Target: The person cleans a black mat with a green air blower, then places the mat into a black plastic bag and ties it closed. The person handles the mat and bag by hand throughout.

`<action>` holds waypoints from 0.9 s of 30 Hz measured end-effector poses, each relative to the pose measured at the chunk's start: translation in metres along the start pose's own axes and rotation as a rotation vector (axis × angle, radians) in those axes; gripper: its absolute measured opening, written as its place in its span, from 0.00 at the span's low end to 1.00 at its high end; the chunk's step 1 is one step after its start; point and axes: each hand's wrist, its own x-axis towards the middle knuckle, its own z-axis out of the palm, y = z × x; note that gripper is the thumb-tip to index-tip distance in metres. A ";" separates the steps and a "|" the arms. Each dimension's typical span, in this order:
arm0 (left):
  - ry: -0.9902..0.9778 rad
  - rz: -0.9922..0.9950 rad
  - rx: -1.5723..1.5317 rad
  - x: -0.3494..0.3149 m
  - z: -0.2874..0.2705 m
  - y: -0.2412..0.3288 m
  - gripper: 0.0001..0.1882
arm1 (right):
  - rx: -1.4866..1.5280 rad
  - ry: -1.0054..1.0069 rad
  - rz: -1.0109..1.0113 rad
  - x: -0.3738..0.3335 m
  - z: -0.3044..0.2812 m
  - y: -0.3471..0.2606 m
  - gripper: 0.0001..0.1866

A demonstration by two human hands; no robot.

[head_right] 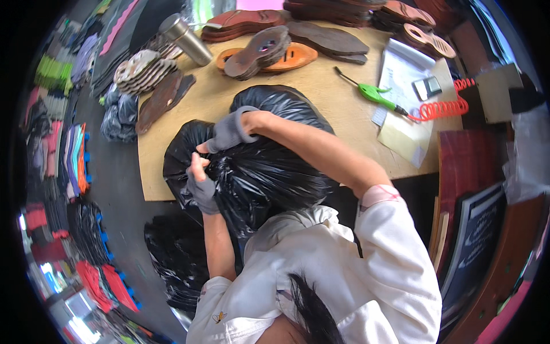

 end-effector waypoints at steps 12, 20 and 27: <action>-0.160 -0.034 -0.126 0.022 -0.008 0.028 0.19 | 1.401 0.458 0.080 -0.028 0.032 -0.012 0.10; -0.237 0.225 -0.007 0.035 -0.015 0.060 0.17 | 1.707 0.215 0.085 0.017 0.010 -0.009 0.17; -0.189 0.035 -0.188 0.010 -0.001 0.068 0.13 | 2.115 0.365 0.073 0.098 0.022 0.042 0.15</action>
